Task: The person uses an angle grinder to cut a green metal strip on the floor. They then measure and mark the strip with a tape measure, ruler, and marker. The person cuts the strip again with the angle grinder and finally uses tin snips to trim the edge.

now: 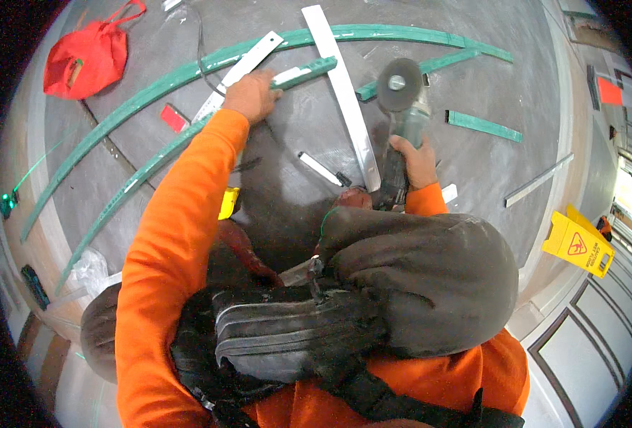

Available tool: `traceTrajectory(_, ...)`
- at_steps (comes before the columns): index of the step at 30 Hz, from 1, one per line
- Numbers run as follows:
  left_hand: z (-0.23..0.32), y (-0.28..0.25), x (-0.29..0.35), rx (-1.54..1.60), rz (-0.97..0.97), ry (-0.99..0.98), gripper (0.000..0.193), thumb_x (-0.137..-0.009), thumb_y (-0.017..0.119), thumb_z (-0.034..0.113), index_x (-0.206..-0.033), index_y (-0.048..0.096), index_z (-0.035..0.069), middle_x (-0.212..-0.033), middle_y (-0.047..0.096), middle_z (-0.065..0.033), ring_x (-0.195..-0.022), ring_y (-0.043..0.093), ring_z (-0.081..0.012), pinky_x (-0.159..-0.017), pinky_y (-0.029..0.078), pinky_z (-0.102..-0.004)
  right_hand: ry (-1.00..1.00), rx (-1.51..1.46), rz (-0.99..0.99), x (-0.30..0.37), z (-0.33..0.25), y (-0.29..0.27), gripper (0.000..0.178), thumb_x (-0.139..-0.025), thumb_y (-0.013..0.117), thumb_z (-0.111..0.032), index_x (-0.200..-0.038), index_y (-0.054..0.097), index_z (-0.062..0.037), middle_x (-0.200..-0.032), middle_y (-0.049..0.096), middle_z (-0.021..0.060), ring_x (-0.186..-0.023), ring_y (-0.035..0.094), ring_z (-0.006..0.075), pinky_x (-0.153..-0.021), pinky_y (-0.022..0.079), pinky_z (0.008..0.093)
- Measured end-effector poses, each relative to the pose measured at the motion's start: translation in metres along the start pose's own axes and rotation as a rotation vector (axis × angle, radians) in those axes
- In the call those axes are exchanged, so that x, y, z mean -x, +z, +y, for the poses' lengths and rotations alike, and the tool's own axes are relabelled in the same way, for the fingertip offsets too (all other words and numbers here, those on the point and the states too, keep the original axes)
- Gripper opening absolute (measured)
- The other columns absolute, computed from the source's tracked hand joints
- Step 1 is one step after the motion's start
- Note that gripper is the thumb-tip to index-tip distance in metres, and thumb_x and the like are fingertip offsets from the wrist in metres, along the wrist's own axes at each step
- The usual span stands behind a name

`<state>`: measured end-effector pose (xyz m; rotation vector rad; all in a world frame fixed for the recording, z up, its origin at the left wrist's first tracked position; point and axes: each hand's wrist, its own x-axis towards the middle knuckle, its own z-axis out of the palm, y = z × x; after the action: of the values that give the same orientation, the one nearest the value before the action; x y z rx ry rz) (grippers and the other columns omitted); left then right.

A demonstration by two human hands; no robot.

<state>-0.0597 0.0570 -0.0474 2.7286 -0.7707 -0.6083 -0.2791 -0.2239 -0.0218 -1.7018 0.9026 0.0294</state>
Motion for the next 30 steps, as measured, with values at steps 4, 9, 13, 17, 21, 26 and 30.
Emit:
traceTrajectory(4,0.009,-0.024,-0.031,-0.116,0.317,0.102,0.057,-0.081,0.071,0.029,-0.130,0.051,0.007,-0.117,0.062,-0.0211,-0.109,0.060,-0.0372,-0.095,0.048,-0.0452,0.165,-0.533,0.096,0.014,-0.005,-0.019,0.033,-0.080,0.070,-0.025,-0.099,0.060,0.0004,-0.083,0.065,0.0130,-0.073,0.066,0.0249,-0.062,0.055,0.0385)
traceTrajectory(9,0.139,-0.041,-0.090,0.049,0.066,0.395,0.037,-0.084,0.065,0.026,-0.117,0.063,0.010,-0.116,0.064,-0.0198,-0.106,0.062,-0.0386,-0.089,0.050,-0.0485,0.222,-0.838,0.291,0.027,0.035,-0.047,0.033,-0.083,0.065,-0.027,-0.098,0.062,0.0023,-0.081,0.067,0.0144,-0.067,0.065,0.0264,-0.065,0.054,0.0384)
traceTrajectory(13,0.201,0.005,-0.141,0.002,-0.105,0.351,0.041,-0.083,0.067,0.036,-0.109,0.067,0.005,-0.110,0.068,-0.0206,-0.104,0.065,-0.0373,-0.090,0.051,-0.0471,0.211,-0.924,0.319,0.038,0.041,-0.049,0.034,-0.083,0.065,-0.029,-0.097,0.063,0.0019,-0.082,0.067,0.0148,-0.069,0.065,0.0273,-0.068,0.054,0.0394)
traceTrajectory(17,0.208,0.038,-0.154,-0.028,-0.375,0.356,0.039,-0.081,0.069,0.029,-0.109,0.069,0.003,-0.112,0.067,-0.0227,-0.105,0.065,-0.0372,-0.092,0.051,-0.0467,0.289,-1.030,0.286,0.056,0.021,-0.044,0.039,-0.085,0.062,-0.039,-0.101,0.061,-0.0037,-0.085,0.067,0.0117,-0.074,0.063,0.0254,-0.070,0.053,0.0383)
traceTrajectory(21,0.218,0.038,-0.156,0.032,-0.366,0.300,0.033,-0.075,0.067,0.018,-0.104,0.071,0.001,-0.111,0.068,-0.0233,-0.104,0.066,-0.0361,-0.088,0.053,-0.0483,0.237,-1.114,0.236,0.071,0.040,-0.067,0.038,-0.087,0.056,-0.042,-0.099,0.061,-0.0059,-0.088,0.066,0.0125,-0.083,0.063,0.0282,-0.077,0.052,0.0440)
traceTrajectory(26,0.222,0.068,-0.112,0.043,-0.120,0.258,0.050,-0.073,0.070,0.019,-0.118,0.062,-0.001,-0.115,0.065,-0.0206,-0.107,0.064,-0.0371,-0.087,0.054,-0.0438,0.094,-0.960,0.244,0.046,0.019,-0.071,0.036,-0.088,0.056,-0.043,-0.097,0.061,-0.0078,-0.087,0.065,0.0103,-0.084,0.062,0.0279,-0.075,0.053,0.0448)
traceTrajectory(30,0.218,0.117,-0.128,0.152,0.024,0.113,0.047,-0.078,0.067,0.024,-0.119,0.059,0.001,-0.110,0.065,-0.0186,-0.102,0.065,-0.0361,-0.085,0.055,-0.0461,0.082,-1.031,0.113,0.056,-0.023,-0.052,0.035,-0.090,0.053,-0.043,-0.097,0.061,-0.0092,-0.087,0.064,0.0100,-0.084,0.062,0.0275,-0.075,0.053,0.0464)
